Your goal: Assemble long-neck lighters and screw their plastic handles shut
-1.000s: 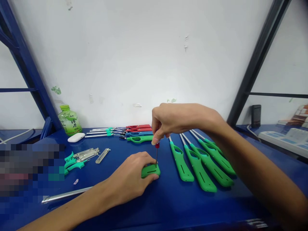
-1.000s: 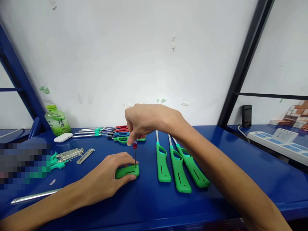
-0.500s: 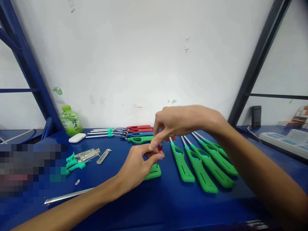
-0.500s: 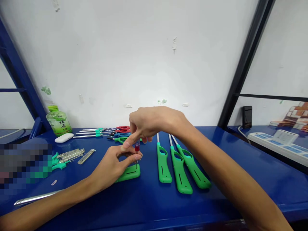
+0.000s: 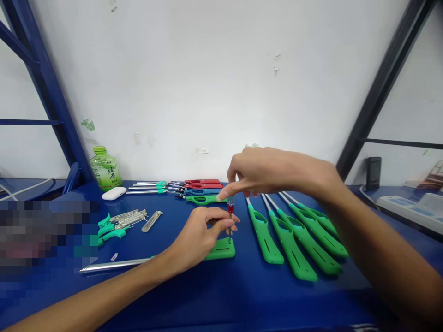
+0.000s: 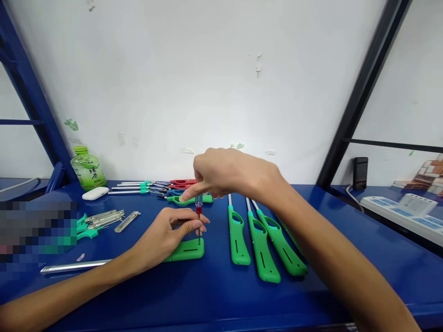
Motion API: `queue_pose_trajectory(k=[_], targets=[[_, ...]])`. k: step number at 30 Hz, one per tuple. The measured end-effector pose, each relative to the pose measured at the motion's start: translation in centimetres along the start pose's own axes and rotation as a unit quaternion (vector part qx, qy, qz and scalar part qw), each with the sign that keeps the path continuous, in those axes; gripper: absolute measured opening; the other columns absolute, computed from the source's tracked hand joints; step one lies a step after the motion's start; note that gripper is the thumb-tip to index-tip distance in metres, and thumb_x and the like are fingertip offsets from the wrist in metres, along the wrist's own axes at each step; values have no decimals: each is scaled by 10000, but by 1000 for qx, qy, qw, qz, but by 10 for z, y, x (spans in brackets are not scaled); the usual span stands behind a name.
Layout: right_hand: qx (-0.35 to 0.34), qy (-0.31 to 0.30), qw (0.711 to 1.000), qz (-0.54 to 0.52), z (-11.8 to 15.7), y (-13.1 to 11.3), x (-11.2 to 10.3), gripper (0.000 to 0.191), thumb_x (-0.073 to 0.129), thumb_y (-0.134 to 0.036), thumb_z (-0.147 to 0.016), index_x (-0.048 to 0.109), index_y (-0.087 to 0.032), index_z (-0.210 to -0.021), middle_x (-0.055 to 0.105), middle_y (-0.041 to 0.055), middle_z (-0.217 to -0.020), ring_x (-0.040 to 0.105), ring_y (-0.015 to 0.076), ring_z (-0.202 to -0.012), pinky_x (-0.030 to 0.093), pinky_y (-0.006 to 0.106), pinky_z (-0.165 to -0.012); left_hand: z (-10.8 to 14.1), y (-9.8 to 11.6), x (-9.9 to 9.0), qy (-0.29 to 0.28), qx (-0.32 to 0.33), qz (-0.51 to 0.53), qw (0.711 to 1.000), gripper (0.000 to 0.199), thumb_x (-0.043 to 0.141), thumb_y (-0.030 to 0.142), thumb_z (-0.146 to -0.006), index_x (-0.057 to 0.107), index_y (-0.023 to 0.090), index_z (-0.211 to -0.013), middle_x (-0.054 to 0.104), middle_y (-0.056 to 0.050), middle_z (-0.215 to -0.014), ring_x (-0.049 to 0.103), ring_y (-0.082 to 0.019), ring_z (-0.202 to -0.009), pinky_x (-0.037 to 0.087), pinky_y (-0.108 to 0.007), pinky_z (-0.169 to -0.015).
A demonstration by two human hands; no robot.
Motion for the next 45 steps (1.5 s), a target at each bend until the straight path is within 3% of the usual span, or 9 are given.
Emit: queue_pose_trajectory(k=[3,7,15,20,24,31,37,41,45], targets=[[-53,1,998,-32,5,4,-4,269,761,-460,-867,802,-240,-1016,785,38,-843,683,185,-662,424,289,-572,0,0,1,-9,7,4,1000,272,578,282,-980,779,171,-836,812,-50,-949,724,-197,-824,546,-284,-760],[-32,5,999,-27,7,4,-6,103,766,-319,-856,799,-222,-864,771,33,-788,671,173,-637,417,296,-566,2,2,2,-12,10,-16,1000,286,574,295,-995,769,179,-821,810,-43,-967,732,-208,-916,537,-281,-802],[27,-42,999,2,11,0,-5,609,601,-711,-912,730,-175,-653,712,46,-613,586,152,-490,375,303,-525,3,-1,5,-8,-8,-34,999,201,655,308,-949,808,176,-947,809,-27,-905,716,-182,-803,526,-267,-730],[-26,-38,999,-14,14,3,-12,370,719,-587,-869,809,-243,-976,779,28,-788,670,187,-644,409,281,-567,4,-3,4,-16,4,-24,1000,191,653,284,-956,811,176,-951,801,-15,-904,709,-164,-802,521,-248,-729],[-37,-42,998,-13,12,2,-12,193,744,-423,-862,806,-242,-876,775,10,-779,661,169,-632,390,268,-542,6,-3,3,-13,12,-43,999,183,653,274,-946,806,176,-921,775,-5,-835,669,-147,-756,501,-235,-692],[18,-37,999,25,15,-4,-7,620,566,-684,-941,720,-168,-633,676,40,-578,523,128,-455,333,301,-521,5,-3,5,-14,20,-49,999,167,655,252,-930,788,165,-876,753,-3,-809,616,-126,-703,484,-229,-666],[-28,-33,999,2,16,1,-12,384,721,-606,-849,803,-265,-1004,760,17,-794,636,177,-624,373,281,-547,7,-5,3,-16,19,-42,999,173,664,268,-929,800,170,-887,756,-7,-812,633,-132,-719,491,-234,-682],[-14,-24,999,22,14,1,-9,185,744,-421,-843,795,-246,-877,746,8,-761,610,157,-591,356,281,-540,7,-5,5,-14,20,-53,998,170,658,258,-917,804,172,-906,765,-13,-837,632,-134,-719,495,-238,-675],[22,-9,997,69,13,-2,-3,464,634,-593,-917,760,-191,-724,677,34,-619,518,140,-493,320,311,-537,6,-4,6,-13,22,-55,998,171,643,244,-912,797,170,-903,764,-11,-829,633,-134,-716,501,-237,-674]])
Point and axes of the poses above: each hand's wrist, its own z-axis away from the middle knuckle, its own x-axis out of the palm, y = z × x, the point moved 2 cm from there along -z, towards the middle knuckle
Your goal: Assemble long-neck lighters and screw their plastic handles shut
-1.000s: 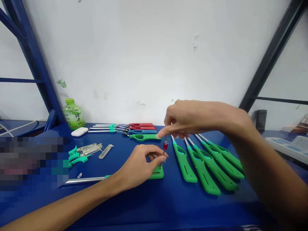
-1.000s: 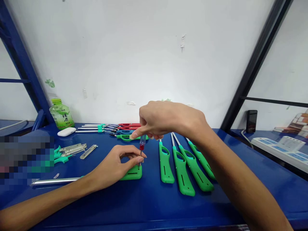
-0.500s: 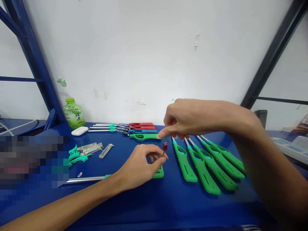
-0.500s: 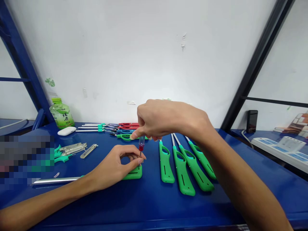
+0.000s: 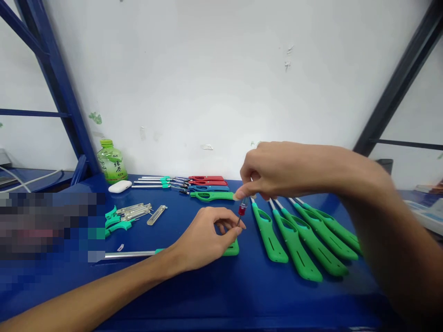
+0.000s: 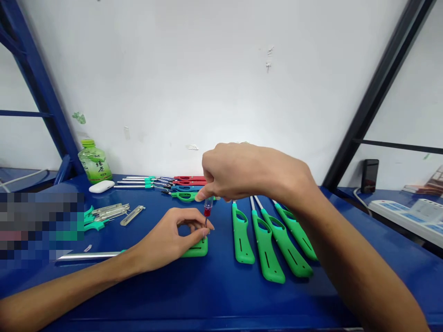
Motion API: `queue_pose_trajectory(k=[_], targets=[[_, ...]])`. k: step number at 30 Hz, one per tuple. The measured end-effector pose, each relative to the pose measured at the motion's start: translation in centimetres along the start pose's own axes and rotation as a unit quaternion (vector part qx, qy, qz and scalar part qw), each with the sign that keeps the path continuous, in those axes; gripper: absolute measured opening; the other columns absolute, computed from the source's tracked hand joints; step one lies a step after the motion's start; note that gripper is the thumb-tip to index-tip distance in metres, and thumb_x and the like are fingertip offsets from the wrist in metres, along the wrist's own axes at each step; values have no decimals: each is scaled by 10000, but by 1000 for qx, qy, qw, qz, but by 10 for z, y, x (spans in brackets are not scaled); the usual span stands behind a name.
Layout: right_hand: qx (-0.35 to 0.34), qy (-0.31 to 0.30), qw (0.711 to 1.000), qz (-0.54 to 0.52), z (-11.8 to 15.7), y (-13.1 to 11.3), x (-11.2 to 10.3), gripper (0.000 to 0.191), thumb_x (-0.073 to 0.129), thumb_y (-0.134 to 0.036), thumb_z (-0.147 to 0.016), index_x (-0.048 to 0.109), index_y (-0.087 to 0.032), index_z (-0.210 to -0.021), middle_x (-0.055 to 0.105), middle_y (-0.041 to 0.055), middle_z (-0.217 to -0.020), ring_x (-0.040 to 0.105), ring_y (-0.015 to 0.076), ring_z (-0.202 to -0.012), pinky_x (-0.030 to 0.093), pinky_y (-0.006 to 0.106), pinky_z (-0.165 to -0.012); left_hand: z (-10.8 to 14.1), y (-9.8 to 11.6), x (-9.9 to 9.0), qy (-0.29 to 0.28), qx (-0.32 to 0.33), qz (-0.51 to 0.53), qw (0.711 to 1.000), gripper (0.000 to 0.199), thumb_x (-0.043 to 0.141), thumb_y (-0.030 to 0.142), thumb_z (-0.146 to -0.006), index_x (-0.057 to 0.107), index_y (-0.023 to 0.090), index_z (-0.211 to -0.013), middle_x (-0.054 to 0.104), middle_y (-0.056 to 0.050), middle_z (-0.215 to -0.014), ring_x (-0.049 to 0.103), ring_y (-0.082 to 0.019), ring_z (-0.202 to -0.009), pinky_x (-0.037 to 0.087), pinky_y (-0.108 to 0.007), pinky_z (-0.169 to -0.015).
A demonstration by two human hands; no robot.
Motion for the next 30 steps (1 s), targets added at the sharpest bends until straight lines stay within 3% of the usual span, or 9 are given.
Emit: queue_pose_trajectory(k=[4,7,9,13,18,21,25,30], targets=[[13,-5,1000,5,3,-1,1,667,500,-751,-936,759,-183,-699,650,54,-586,516,155,-488,313,317,-531,0,-1,-1,1,2,3,1000,167,648,245,-911,797,171,-896,766,-11,-827,632,-133,-710,501,-235,-666],[-9,23,1000,-11,5,1,-2,571,605,-762,-864,813,-239,-960,738,62,-781,612,202,-624,356,306,-562,0,-2,-2,1,3,9,1000,170,654,256,-917,803,176,-905,765,-11,-833,632,-131,-714,501,-231,-667],[-28,15,999,-29,5,2,-4,476,713,-688,-813,807,-273,-1027,758,46,-844,639,206,-673,378,297,-581,1,-2,-2,-3,1,7,1000,172,655,262,-920,805,177,-906,762,-12,-834,631,-132,-714,500,-233,-666],[-18,2,999,-29,3,1,-2,330,731,-557,-840,797,-234,-860,736,28,-740,597,164,-573,356,300,-556,0,-1,-2,-10,-3,2,1000,170,647,246,-916,801,173,-912,758,-15,-836,625,-135,-714,499,-239,-665],[20,-7,1000,-2,1,-2,1,582,577,-696,-913,733,-183,-688,661,42,-594,497,141,-467,312,323,-527,-1,-1,-1,-8,-2,8,1000,163,636,225,-910,786,163,-931,767,-20,-869,622,-131,-721,507,-240,-677],[18,-10,1000,-5,3,0,1,673,498,-776,-918,751,-185,-717,655,51,-599,519,161,-499,322,324,-539,0,-2,-1,-9,0,9,1000,163,635,222,-913,788,169,-931,763,-14,-857,620,-130,-722,506,-239,-681],[-18,13,999,-31,5,3,-5,533,660,-735,-837,800,-249,-1007,746,43,-814,625,195,-644,377,304,-577,2,-2,-2,-13,1,9,1000,170,636,224,-917,796,175,-945,763,-16,-871,624,-131,-730,510,-240,-690],[-19,-12,999,-44,3,2,-5,278,758,-502,-823,802,-239,-900,748,26,-774,624,172,-614,372,287,-566,1,-2,-1,-11,-2,6,1000,168,641,199,-893,796,171,-951,755,-19,-856,631,-137,-732,510,-243,-686]])
Point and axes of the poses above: each hand's wrist, its own z-axis away from the middle knuckle, its own x-axis out of the palm, y = z × x, the point moved 2 cm from there along -z, towards the middle knuckle
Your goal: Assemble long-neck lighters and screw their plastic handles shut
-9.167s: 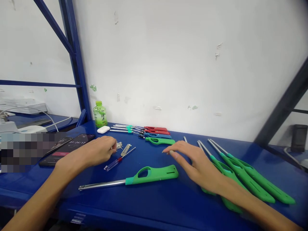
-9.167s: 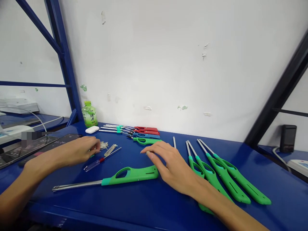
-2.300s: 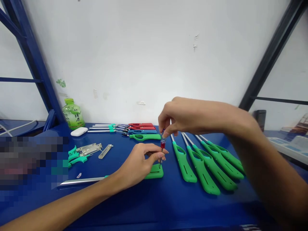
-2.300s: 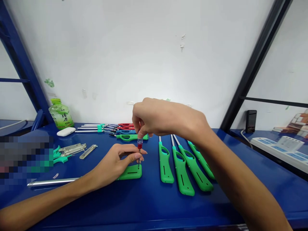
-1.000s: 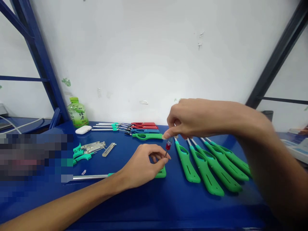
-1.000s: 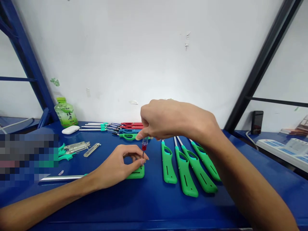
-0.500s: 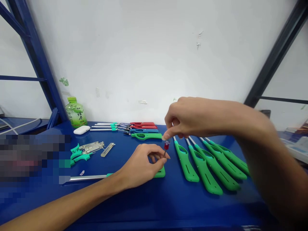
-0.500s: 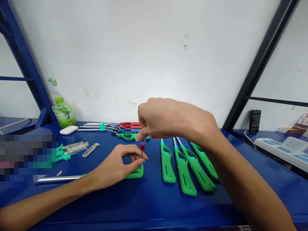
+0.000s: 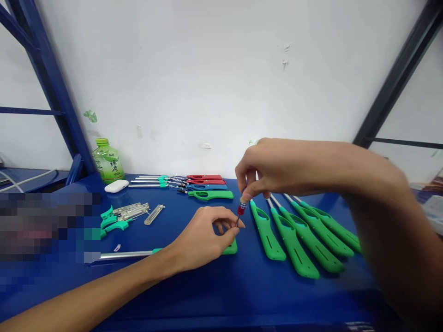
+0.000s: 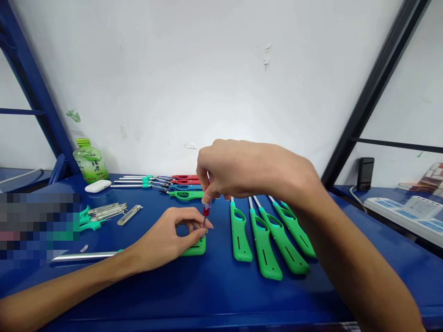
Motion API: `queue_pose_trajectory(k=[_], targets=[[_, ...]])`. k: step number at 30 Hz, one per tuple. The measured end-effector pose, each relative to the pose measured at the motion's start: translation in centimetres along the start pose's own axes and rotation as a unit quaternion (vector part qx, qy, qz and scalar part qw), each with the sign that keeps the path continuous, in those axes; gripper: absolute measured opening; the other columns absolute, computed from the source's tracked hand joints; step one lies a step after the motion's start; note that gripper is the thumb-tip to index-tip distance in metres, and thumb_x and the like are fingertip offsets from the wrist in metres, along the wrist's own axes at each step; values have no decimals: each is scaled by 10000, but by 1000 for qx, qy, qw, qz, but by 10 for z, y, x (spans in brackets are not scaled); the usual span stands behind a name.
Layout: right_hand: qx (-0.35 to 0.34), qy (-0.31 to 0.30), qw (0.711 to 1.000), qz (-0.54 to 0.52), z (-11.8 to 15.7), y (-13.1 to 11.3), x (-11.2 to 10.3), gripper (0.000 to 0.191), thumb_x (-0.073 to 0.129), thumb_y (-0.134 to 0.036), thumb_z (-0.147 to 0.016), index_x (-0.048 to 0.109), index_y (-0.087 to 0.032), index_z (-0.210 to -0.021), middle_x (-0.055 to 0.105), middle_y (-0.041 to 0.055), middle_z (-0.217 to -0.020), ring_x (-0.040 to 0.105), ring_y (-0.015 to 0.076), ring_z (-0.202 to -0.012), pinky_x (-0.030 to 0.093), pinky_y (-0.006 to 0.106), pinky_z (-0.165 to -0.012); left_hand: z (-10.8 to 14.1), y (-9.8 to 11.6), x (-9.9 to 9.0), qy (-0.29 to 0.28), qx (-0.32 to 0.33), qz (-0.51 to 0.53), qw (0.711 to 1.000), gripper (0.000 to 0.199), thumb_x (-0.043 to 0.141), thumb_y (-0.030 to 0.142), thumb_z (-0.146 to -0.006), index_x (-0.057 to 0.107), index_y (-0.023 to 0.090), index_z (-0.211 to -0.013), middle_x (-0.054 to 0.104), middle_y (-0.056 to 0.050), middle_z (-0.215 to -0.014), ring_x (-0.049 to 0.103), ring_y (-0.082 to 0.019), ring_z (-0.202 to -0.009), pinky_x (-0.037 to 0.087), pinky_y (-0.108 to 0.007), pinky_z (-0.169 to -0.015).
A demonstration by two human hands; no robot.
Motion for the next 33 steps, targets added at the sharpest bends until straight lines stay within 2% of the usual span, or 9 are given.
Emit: queue_pose_trajectory(k=[3,7,10,15,19,25,27,30,33], targets=[[13,15,1000,23,-2,-2,2,340,731,-549,-840,783,-215,-805,725,31,-709,574,154,-552,342,298,-552,-2,-1,1,-1,2,4,1000,173,630,207,-898,789,169,-958,750,-16,-841,622,-133,-715,509,-244,-681],[29,-8,999,33,-2,-6,5,561,614,-677,-905,731,-180,-671,659,34,-594,498,130,-481,319,312,-549,-1,-2,0,-6,0,7,1000,156,622,200,-896,769,168,-939,741,-12,-839,610,-131,-712,505,-243,-677],[29,-15,999,29,-1,-6,6,656,522,-731,-939,740,-171,-676,645,43,-577,505,139,-481,323,314,-550,0,0,-1,-15,1,6,1000,141,621,174,-881,761,169,-898,739,-9,-831,603,-128,-709,502,-240,-684],[-8,32,999,11,3,-3,1,494,689,-701,-838,807,-247,-994,730,39,-761,622,191,-626,373,296,-575,0,0,-1,-12,1,18,1000,153,641,169,-869,783,173,-926,754,-12,-851,626,-129,-723,515,-235,-698],[1,10,1000,17,2,-2,2,359,762,-589,-807,808,-238,-866,715,32,-711,603,181,-589,367,304,-555,-1,0,0,-8,1,16,1000,147,647,167,-856,785,168,-907,748,-14,-829,623,-127,-696,517,-236,-681],[44,24,997,61,1,-10,7,590,607,-710,-897,745,-178,-679,628,57,-565,524,169,-505,326,335,-551,-1,1,0,-16,-2,16,1000,180,617,174,-869,791,157,-913,740,-23,-812,636,-140,-707,520,-245,-675],[45,28,997,53,3,-9,7,624,565,-739,-910,761,-177,-723,641,62,-587,533,172,-515,332,332,-555,-1,1,0,-21,-1,17,1000,193,612,175,-871,796,156,-926,739,-23,-807,643,-145,-715,523,-247,-679],[19,56,998,34,7,-5,2,545,636,-734,-859,803,-222,-940,722,63,-759,595,192,-610,359,318,-572,-1,2,-1,-18,-1,22,1000,202,614,175,-870,803,161,-941,742,-22,-819,652,-145,-726,528,-246,-691],[-3,27,999,22,8,-1,1,417,738,-625,-811,803,-250,-980,740,44,-800,602,186,-625,359,302,-566,-2,1,0,-16,-5,22,1000,183,628,179,-864,801,164,-924,746,-25,-846,651,-140,-719,531,-243,-692]])
Point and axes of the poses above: each hand's wrist, its own z-axis away from the middle knuckle, its own x-axis out of the palm, y = z × x, the point moved 2 cm from there along -z, towards the middle knuckle
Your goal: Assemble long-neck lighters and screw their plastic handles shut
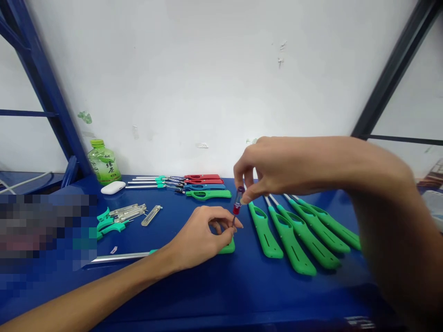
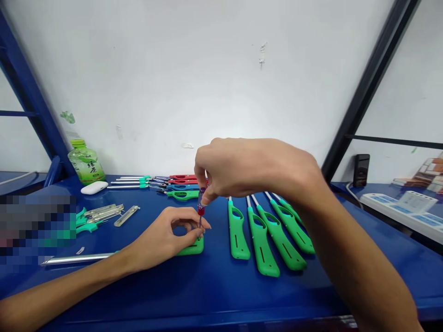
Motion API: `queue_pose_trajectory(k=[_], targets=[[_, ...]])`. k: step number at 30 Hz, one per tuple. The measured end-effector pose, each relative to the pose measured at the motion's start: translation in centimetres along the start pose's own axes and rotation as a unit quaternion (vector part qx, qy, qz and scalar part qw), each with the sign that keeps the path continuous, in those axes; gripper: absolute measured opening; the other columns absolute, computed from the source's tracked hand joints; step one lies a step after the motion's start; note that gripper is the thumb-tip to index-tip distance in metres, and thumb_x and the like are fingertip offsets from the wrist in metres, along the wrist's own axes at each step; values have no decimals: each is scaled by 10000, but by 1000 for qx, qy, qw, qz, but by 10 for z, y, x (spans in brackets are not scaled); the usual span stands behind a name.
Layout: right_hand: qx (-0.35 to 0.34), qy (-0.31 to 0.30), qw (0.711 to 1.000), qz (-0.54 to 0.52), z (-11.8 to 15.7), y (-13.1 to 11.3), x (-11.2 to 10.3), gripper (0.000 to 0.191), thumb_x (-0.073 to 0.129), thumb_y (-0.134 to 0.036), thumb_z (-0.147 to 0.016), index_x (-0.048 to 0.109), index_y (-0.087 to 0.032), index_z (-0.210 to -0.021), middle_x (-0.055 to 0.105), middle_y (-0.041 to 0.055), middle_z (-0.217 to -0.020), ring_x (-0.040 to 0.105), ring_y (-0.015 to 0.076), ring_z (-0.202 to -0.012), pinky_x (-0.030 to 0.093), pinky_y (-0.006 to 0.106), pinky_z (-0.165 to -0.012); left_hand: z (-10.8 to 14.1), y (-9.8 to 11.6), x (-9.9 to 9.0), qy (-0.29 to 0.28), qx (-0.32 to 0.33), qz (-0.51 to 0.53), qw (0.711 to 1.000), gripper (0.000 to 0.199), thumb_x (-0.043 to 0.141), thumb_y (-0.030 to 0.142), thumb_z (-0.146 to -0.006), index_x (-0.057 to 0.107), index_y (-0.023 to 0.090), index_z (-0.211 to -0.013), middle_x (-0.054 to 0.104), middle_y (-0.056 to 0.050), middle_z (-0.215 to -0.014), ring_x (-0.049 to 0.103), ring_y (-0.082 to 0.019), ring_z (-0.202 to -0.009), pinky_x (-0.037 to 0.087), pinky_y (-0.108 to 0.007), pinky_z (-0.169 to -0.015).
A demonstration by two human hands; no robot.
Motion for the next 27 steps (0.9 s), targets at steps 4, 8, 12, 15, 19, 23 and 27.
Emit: queue_pose_trajectory(k=[4,8,12,15,19,23,27], targets=[[11,-12,1000,27,-2,-5,3,382,685,-568,-872,785,-206,-804,697,53,-677,559,174,-554,335,317,-556,0,-1,1,-3,-4,-2,1000,179,633,176,-855,798,157,-924,748,-24,-837,632,-130,-689,527,-238,-676],[38,10,998,58,-3,-12,6,507,598,-621,-931,758,-180,-739,666,68,-634,537,173,-518,328,333,-553,1,-1,0,-5,-3,2,1000,208,615,164,-842,803,152,-931,750,-23,-813,649,-144,-710,534,-246,-683],[29,14,999,33,0,-7,2,602,573,-763,-887,793,-203,-876,706,74,-721,588,199,-583,349,325,-567,0,1,0,-9,-7,5,1000,228,610,161,-844,814,150,-947,747,-22,-792,656,-149,-717,538,-249,-694],[-8,22,1000,-1,2,-1,-2,472,699,-688,-831,789,-275,-1042,747,45,-852,621,199,-647,365,305,-576,0,2,0,-8,-7,3,1000,227,622,173,-850,820,149,-958,751,-32,-824,652,-149,-722,536,-250,-690],[-3,2,1000,19,-1,-2,0,351,708,-569,-872,775,-227,-827,710,33,-720,555,156,-540,331,310,-548,0,3,1,-10,-5,3,1000,219,626,173,-850,821,148,-947,756,-40,-857,648,-148,-726,530,-249,-679],[25,20,998,62,-3,-11,5,523,621,-653,-923,729,-182,-722,654,49,-620,511,151,-503,313,321,-550,-1,1,1,-11,-6,-2,1000,220,622,172,-847,816,145,-946,756,-34,-830,648,-151,-722,529,-250,-679],[45,30,996,69,-1,-12,6,593,550,-703,-952,761,-176,-782,654,59,-624,550,178,-547,329,317,-568,-1,0,0,-7,-11,-2,1000,217,625,183,-849,821,151,-936,751,-27,-801,645,-150,-710,527,-248,-674]])
Point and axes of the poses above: each hand's wrist, its own z-axis away from the middle knuckle, its own x-axis out of the palm, y = z × x, the point moved 2 cm from there along -z, towards the middle knuckle
